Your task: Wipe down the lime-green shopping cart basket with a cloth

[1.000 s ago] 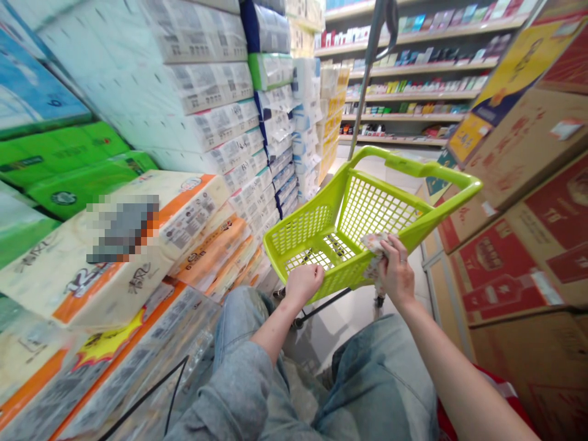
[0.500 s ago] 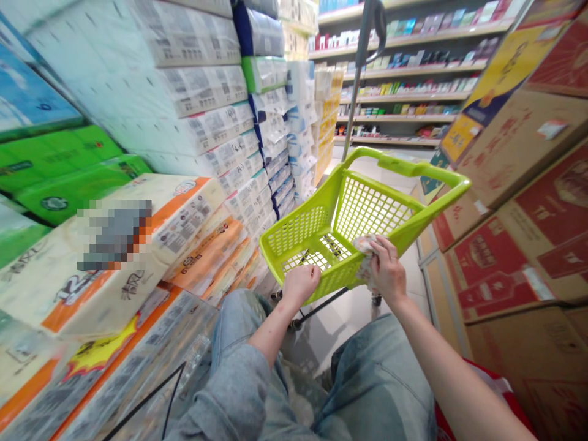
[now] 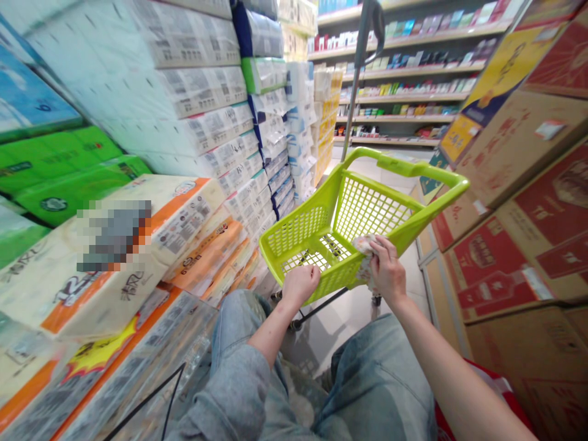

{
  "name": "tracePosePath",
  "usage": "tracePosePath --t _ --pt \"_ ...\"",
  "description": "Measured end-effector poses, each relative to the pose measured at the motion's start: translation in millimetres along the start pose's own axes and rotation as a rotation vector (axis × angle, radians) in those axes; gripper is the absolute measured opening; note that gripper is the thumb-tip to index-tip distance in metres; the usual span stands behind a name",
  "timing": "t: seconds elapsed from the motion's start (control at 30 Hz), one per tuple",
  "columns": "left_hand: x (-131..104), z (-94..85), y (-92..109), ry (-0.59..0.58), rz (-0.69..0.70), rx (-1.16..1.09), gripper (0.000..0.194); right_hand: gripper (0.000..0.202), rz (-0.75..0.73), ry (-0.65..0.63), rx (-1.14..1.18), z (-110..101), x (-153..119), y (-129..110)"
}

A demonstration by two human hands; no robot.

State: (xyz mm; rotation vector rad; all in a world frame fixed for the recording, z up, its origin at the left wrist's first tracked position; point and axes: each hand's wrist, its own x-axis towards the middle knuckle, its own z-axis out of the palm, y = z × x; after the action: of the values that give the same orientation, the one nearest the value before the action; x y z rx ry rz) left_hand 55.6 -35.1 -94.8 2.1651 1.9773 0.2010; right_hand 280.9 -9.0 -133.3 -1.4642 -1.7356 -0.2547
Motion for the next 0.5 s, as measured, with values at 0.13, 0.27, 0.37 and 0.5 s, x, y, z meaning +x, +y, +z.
tracePosePath --t 0.13,0.27,0.37,0.5 --pt "-0.4 -1.2 0.3 -0.004 -0.001 -0.014 0.051 0.034 0.003 -0.001 0.004 -0.6 0.0 -1.0" --pt "0.2 -0.3 -0.2 -0.001 -0.002 -0.017 0.052 0.034 0.005 -0.001 0.002 -1.1 0.4 -1.4" --pt "0.4 1.2 -1.1 0.004 0.014 -0.011 0.052 0.034 0.007 -0.001 0.002 -1.2 0.5 -1.7" --pt "-0.3 2.6 -2.4 0.013 0.027 -0.008 0.053 0.035 0.014 0.0 0.009 -0.5 -1.2 -2.3"
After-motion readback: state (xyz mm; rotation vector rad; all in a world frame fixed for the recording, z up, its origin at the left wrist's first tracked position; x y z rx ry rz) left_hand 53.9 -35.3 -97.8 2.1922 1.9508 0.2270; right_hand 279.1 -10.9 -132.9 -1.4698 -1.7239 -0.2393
